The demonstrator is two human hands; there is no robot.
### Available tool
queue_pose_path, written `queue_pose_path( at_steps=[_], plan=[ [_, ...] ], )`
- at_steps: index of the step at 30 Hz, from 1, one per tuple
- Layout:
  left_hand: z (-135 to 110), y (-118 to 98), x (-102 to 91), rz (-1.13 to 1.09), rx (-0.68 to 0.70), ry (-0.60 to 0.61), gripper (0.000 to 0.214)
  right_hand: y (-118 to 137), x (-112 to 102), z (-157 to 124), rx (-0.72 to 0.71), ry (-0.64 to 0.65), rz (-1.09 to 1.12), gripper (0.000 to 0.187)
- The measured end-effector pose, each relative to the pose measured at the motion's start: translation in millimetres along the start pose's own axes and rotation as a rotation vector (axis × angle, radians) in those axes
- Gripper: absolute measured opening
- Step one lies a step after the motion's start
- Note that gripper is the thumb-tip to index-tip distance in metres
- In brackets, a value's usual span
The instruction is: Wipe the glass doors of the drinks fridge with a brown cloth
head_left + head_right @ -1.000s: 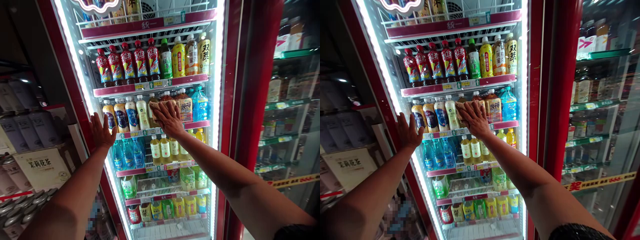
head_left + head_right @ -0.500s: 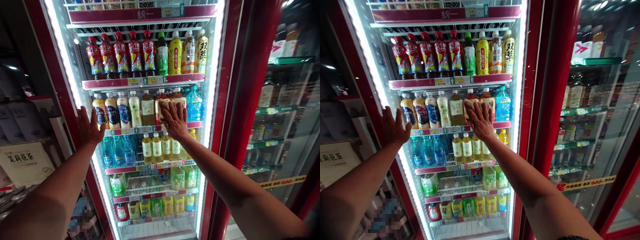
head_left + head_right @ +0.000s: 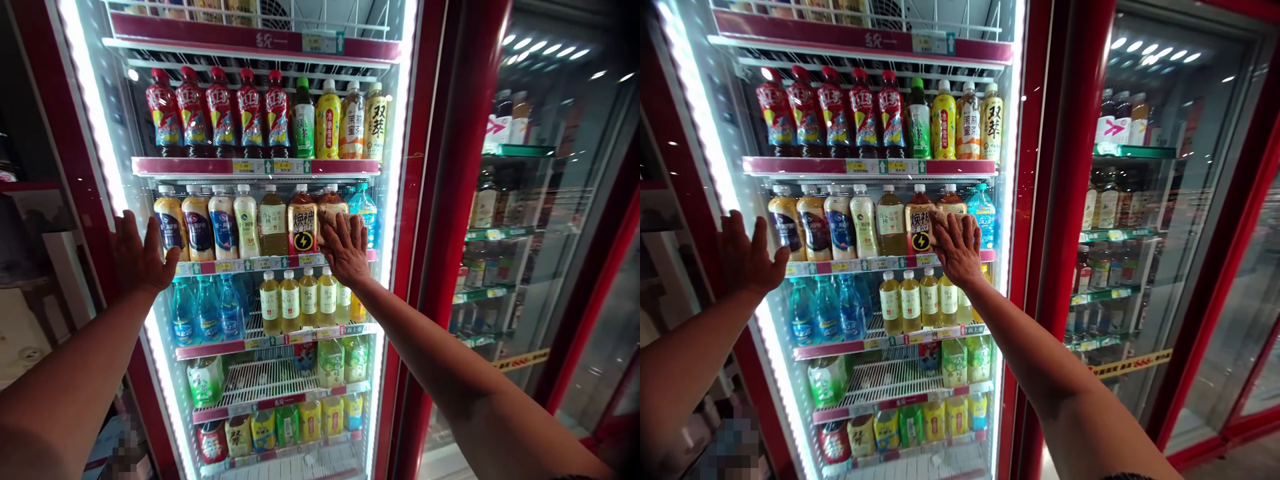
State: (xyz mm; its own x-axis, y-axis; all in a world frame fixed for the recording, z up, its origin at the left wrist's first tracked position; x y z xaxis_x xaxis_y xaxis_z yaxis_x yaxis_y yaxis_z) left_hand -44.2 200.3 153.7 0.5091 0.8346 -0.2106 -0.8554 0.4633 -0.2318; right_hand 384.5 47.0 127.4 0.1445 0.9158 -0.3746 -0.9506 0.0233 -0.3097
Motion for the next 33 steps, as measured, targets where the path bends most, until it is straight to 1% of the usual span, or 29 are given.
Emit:
queue_pose_path(
  at_steps=[2, 4, 7, 9, 12, 14, 16, 19, 21, 22, 23, 25, 26, 29, 31, 33],
  plan=[
    [0.1, 0.8, 0.7, -0.008, 0.001, -0.012, 0.080, -3.3, 1.2, -3.8, -0.031, 0.024, -0.009, 0.061],
    [0.6, 1.6, 1.4, -0.015, 0.012, -0.031, 0.080, -12.9, -1.1, -1.2, -0.047, 0.038, -0.023, 0.063],
    [0.9, 2.4, 2.7, -0.025, 0.029, -0.047, 0.082, -33.6, -7.5, 7.7, 0.020, -0.009, -0.037, 0.066],
    [0.8, 2.5, 3.6, -0.030, 0.019, -0.045, 0.083, -42.0, -8.6, 7.1, 0.062, -0.053, -0.031, 0.069],
    [0.5, 1.7, 3.6, -0.035, -0.005, -0.040, 0.084, -43.3, -3.9, -8.5, 0.064, -0.069, -0.008, 0.071],
    [1.1, 0.5, 2.1, -0.038, -0.005, -0.043, 0.084, -44.1, -1.4, -19.7, 0.042, -0.046, -0.004, 0.071],
    [2.6, -0.9, 0.0, -0.042, -0.002, -0.046, 0.085, -50.1, -2.6, -22.9, 0.009, -0.013, -0.014, 0.069],
    [5.2, -6.8, -1.0, -0.043, -0.022, -0.039, 0.088, -66.3, -8.7, -12.9, 0.012, 0.011, -0.036, 0.068],
    [5.6, -18.5, -0.1, -0.043, -0.060, -0.067, 0.088, -73.6, -10.8, -5.8, 0.053, 0.006, -0.044, 0.068],
    [4.9, -28.2, 0.1, -0.050, -0.081, -0.106, 0.087, -74.5, -10.5, -4.8, 0.078, 0.000, -0.047, 0.068],
    [3.7, -41.7, 1.1, -0.051, -0.074, -0.127, 0.087, -73.4, -9.5, -5.7, 0.102, -0.007, -0.047, 0.068],
    [-0.1, -78.2, 4.1, -0.087, -0.009, -0.120, 0.081, -67.8, -6.5, -12.5, 0.134, -0.013, -0.038, 0.067],
    [-2.5, -101.0, 7.2, -0.096, 0.064, -0.057, 0.082, -65.1, -5.5, -16.8, 0.136, -0.011, -0.031, 0.066],
    [-9.7, -173.3, 14.7, -0.151, 0.255, 0.096, 0.070, -66.8, -7.6, -23.1, 0.079, 0.018, -0.020, 0.065],
    [-14.2, -217.8, 20.7, -0.184, 0.378, 0.162, 0.069, -79.3, -13.4, -19.4, 0.067, 0.020, -0.028, 0.065],
    [-17.9, -252.5, 28.6, -0.211, 0.456, 0.187, 0.071, -96.0, -18.6, -14.3, 0.115, -0.009, -0.034, 0.065]
  ],
)
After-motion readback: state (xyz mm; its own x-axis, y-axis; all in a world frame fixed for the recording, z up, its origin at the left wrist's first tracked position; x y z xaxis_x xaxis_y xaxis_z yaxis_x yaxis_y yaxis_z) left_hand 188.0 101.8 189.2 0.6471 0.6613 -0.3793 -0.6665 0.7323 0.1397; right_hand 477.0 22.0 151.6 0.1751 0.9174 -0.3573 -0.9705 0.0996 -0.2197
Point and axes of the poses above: each hand's wrist, its own z-axis towards the middle knuckle, its own x-axis out of the palm, y = z × x, the point moved 3 cm from there along z, towards the middle knuckle, and after that the axes turned 13 degrees about -x, right-handed, at the moved point
